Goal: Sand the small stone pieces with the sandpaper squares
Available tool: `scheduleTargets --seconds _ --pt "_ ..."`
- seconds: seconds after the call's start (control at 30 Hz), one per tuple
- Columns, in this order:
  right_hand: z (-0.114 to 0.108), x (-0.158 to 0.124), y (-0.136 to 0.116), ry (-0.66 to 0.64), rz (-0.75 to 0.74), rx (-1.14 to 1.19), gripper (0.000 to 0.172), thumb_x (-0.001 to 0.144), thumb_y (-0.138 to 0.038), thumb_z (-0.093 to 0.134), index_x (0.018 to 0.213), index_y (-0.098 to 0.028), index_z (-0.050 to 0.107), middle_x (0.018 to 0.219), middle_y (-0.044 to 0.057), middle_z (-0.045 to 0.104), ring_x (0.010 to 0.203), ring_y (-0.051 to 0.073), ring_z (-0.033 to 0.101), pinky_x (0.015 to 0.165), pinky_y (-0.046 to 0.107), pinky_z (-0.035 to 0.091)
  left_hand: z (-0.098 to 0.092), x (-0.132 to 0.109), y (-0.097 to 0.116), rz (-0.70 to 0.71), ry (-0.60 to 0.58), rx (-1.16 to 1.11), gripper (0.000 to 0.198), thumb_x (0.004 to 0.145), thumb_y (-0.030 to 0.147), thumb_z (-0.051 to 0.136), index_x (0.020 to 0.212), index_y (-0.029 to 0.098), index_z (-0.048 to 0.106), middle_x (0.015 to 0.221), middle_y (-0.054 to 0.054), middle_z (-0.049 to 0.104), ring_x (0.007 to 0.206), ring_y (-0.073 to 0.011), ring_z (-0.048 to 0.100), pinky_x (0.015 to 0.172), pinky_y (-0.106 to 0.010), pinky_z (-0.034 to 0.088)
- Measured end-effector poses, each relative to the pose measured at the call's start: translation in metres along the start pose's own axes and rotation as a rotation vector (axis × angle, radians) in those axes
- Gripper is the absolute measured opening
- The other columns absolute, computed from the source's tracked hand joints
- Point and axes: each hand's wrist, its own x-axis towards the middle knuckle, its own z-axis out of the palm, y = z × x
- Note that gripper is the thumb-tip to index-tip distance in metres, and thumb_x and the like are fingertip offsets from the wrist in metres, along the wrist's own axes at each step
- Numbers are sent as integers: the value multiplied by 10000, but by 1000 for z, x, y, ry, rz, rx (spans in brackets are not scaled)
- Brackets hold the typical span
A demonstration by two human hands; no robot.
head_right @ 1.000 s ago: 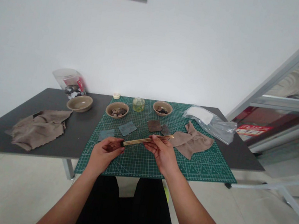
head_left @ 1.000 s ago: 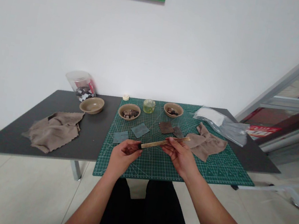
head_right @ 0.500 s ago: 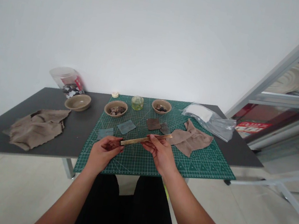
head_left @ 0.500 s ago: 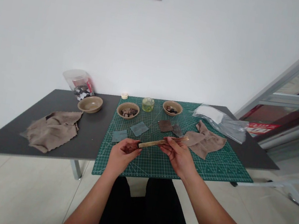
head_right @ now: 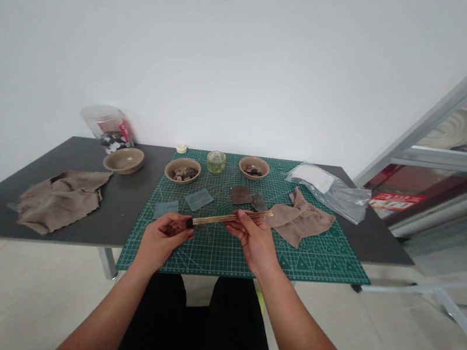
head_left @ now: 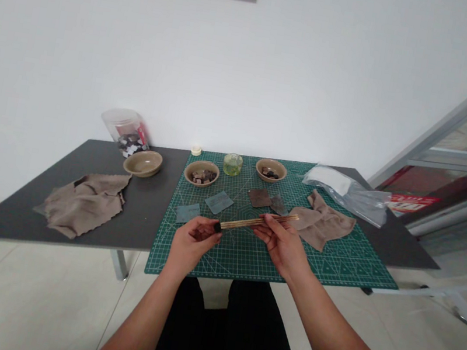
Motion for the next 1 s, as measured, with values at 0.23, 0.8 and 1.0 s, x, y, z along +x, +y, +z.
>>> scheduleTargets --seconds 0.23,0.8,1.0 --pt "-3 19 -29 45 -131 -13 249 655 -337 835 789 -161 721 745 41 748 660 142 707 640 211 600 -1 1 -2 9 -7 42 255 655 254 777 872 170 673 645 23 625 586 -110 602 571 -219 480" --pt "62 135 -53 7 -803 -1267 260 922 -385 528 1037 -252 719 1048 29 744 985 212 684 882 324 495 -3 2 -4 18 -38 78 228 676 278 758 865 185 670 664 16 619 614 -127 595 597 -237 493" --pt "62 129 -45 -20 -804 -1395 275 946 -371 492 1028 -247 724 1060 38 740 1009 221 674 885 314 480 -2 4 -3 18 -54 62 213 684 255 750 866 183 666 651 22 606 603 -119 589 588 -229 484"
